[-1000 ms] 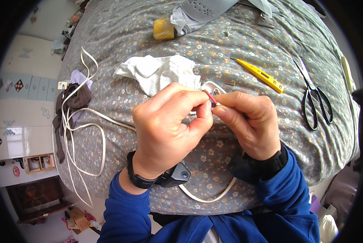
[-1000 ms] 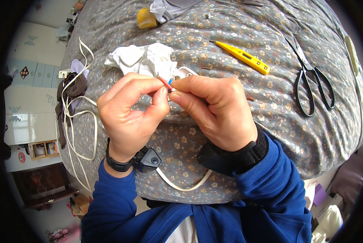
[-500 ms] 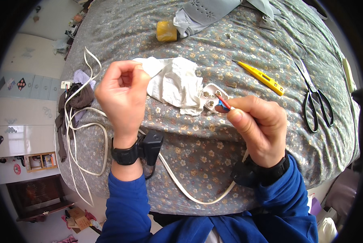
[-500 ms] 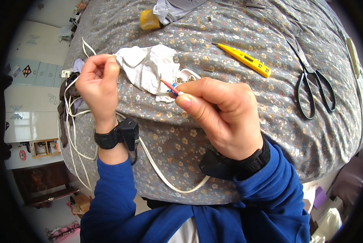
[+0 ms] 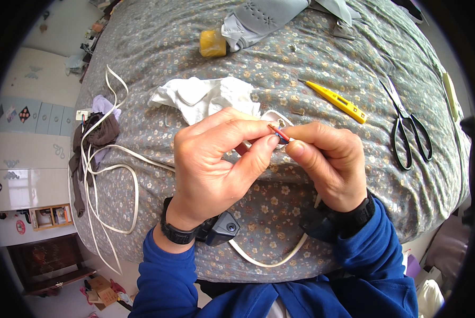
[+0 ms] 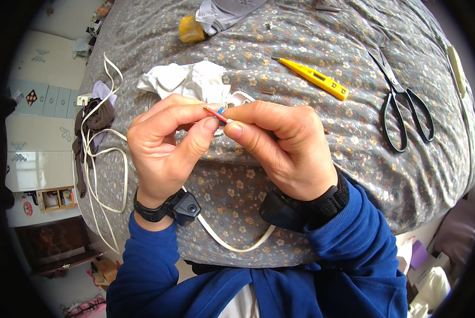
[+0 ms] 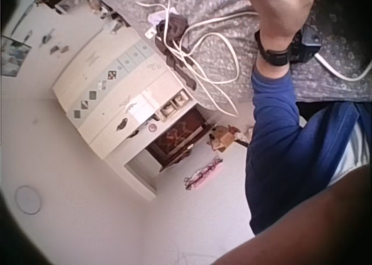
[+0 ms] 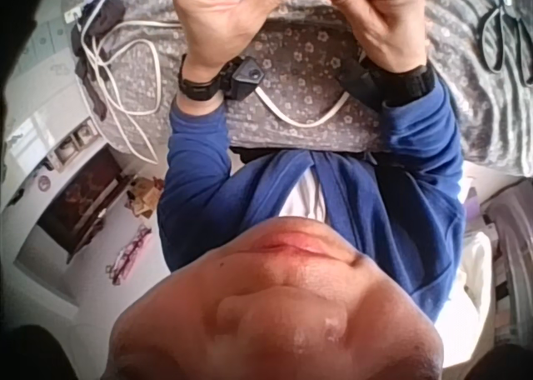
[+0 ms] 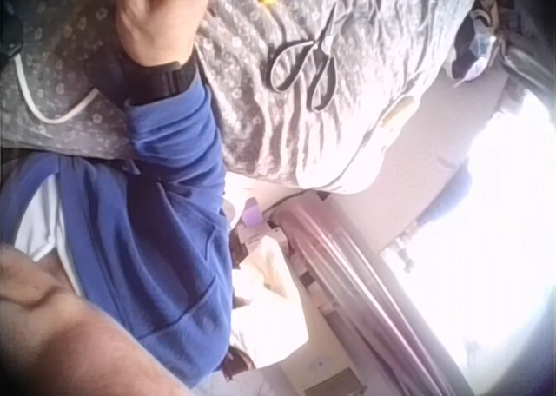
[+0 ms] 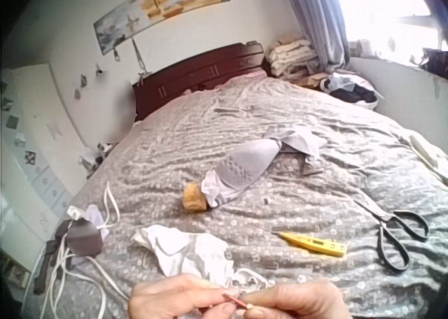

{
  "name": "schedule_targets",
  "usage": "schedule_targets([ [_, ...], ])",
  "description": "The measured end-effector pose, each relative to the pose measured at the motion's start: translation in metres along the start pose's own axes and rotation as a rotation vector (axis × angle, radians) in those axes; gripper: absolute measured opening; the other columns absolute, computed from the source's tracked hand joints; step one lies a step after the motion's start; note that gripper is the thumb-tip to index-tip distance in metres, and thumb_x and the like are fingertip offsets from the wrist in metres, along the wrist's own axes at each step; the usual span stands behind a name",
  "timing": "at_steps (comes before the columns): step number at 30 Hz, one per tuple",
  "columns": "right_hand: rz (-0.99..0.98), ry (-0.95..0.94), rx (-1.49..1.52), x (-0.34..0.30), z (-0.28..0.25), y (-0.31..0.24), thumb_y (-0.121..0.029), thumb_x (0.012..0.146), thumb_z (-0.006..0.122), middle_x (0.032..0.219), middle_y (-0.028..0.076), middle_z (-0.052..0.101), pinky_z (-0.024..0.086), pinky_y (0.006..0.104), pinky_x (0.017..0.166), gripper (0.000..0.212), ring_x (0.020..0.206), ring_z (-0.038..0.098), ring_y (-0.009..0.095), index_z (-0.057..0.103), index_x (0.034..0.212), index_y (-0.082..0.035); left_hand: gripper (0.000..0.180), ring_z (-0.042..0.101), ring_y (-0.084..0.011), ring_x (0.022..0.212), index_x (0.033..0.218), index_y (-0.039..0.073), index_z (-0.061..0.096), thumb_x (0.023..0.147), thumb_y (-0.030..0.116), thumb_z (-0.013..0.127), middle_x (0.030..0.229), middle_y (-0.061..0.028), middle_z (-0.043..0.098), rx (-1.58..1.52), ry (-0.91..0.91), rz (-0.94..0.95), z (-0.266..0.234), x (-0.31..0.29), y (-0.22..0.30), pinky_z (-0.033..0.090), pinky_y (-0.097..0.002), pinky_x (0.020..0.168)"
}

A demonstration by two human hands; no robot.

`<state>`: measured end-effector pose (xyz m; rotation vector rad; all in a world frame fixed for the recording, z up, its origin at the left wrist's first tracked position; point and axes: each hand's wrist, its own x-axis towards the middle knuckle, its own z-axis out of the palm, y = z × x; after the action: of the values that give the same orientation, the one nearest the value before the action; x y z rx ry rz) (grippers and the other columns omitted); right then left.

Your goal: The person strips the insulation from the ends of a white power cord, twists the exposed copper strands, and inserts each wire into the terminals of a white three-prong plug. They use scissors to trim the wire ends and repeatedly adjust the wires to fit the terminals.

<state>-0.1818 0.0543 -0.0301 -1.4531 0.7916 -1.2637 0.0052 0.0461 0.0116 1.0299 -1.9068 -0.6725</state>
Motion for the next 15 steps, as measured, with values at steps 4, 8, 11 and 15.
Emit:
schedule_targets([
  [4, -0.072, 0.003, -0.069, 0.001, 0.003, 0.002, -0.006, 0.091, 0.068, 0.075, 0.011, 0.067, 0.046, 0.0262, 0.060, 0.012, 0.064, 0.060, 0.011, 0.070, 0.100, 0.002, 0.008, 0.066, -0.0114, 0.065, 0.084, -0.001, 0.070, 0.079, -0.006, 0.070, 0.079, -0.0070, 0.067, 0.043, 0.040, 0.046, 0.002, -0.003, -0.008, 0.051, -0.0229, 0.053],
  [8, -0.058, 0.008, -0.145, -0.001, 0.004, 0.001, -0.006, 0.090, 0.069, 0.072, 0.013, 0.066, 0.047, 0.0276, 0.058, 0.012, 0.061, 0.061, 0.015, 0.070, 0.100, 0.001, 0.007, 0.064, -0.0107, 0.060, 0.081, 0.000, 0.064, 0.079, -0.006, 0.069, 0.075, -0.0059, 0.064, 0.065, 0.085, 0.032, 0.007, -0.006, -0.008, 0.050, -0.0223, 0.052],
  [11, -0.095, 0.024, -0.143, 0.000, 0.004, 0.003, -0.006, 0.090, 0.069, 0.071, 0.012, 0.066, 0.047, 0.0279, 0.057, 0.013, 0.060, 0.061, 0.015, 0.070, 0.100, 0.001, 0.009, 0.063, -0.0100, 0.058, 0.081, 0.000, 0.062, 0.079, -0.005, 0.069, 0.073, -0.0056, 0.062, 0.105, 0.122, 0.058, 0.012, -0.004, -0.007, 0.049, -0.0225, 0.051],
  [15, -0.075, 0.048, -0.123, 0.000, 0.006, 0.004, -0.007, 0.091, 0.069, 0.070, 0.012, 0.066, 0.047, 0.0272, 0.057, 0.013, 0.061, 0.060, 0.013, 0.070, 0.100, 0.002, 0.009, 0.062, -0.0094, 0.058, 0.081, 0.001, 0.061, 0.079, -0.004, 0.069, 0.073, -0.0053, 0.062, 0.093, 0.162, 0.083, 0.014, -0.003, -0.016, 0.049, -0.0231, 0.051],
])
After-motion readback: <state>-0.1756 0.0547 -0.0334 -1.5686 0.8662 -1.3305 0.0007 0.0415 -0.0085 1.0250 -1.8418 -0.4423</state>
